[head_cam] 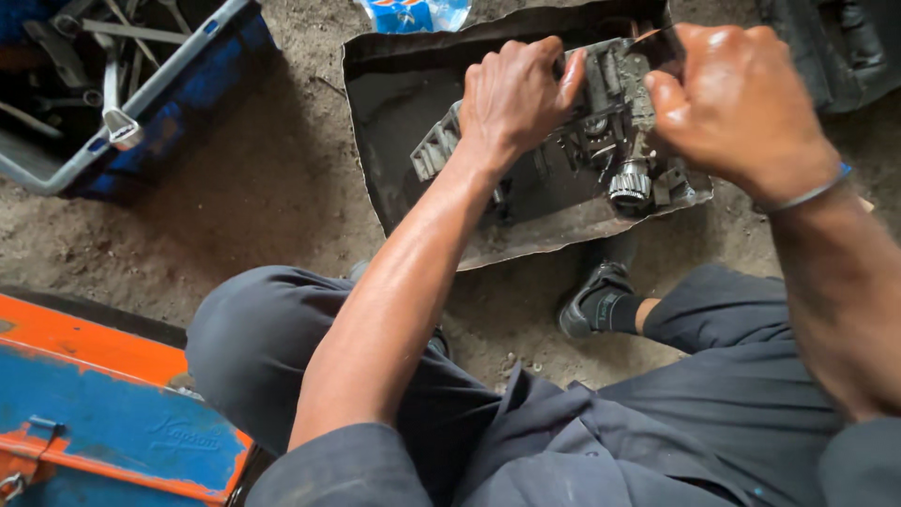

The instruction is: The person scrubs a metal mechanical component with a flat abrasive tool while sitting on the floor. The person holds the part with one hand and rubs the surface with the other, focusing on the cylindrical sections and edges.

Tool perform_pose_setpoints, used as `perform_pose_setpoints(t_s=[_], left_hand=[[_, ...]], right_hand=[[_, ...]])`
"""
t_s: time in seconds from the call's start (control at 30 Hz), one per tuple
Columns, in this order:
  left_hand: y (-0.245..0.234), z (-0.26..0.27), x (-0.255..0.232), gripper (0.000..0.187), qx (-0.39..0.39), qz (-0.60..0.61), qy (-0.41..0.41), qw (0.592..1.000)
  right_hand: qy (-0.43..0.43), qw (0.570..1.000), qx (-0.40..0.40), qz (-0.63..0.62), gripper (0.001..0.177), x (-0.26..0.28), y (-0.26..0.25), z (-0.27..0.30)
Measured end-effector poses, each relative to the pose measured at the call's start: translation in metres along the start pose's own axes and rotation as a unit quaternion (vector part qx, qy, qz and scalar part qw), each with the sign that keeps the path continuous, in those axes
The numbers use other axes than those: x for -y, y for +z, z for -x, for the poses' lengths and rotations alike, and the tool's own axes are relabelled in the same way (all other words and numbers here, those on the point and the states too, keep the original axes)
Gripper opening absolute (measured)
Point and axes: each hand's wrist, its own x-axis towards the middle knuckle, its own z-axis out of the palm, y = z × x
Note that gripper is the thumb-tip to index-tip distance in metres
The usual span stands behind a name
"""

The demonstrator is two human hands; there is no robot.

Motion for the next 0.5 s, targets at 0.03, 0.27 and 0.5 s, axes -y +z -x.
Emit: perform_pose_setpoints(t_s=[0.03, 0.27, 0.5], left_hand=[[0.002, 0.003, -0.001, 0.042, -0.008, 0.003, 0.009, 1.0], [0.004, 0.006, 0.001, 0.042, 0.023, 0.017, -0.016, 0.999], [0.009, 0.008, 0.0, 0.04, -0.023, 0.014, 0.009, 1.0]], right_hand=[[0.014, 1.0, 0.001, -0.014, 0.027, 0.004, -0.005, 0.004], [0.027, 0.999, -0.006, -0.028, 0.022, 0.03, -0.013, -0.002], [-0.003, 0.999, -0.03, 0.04, 0.023, 0.013, 0.005, 0.005]])
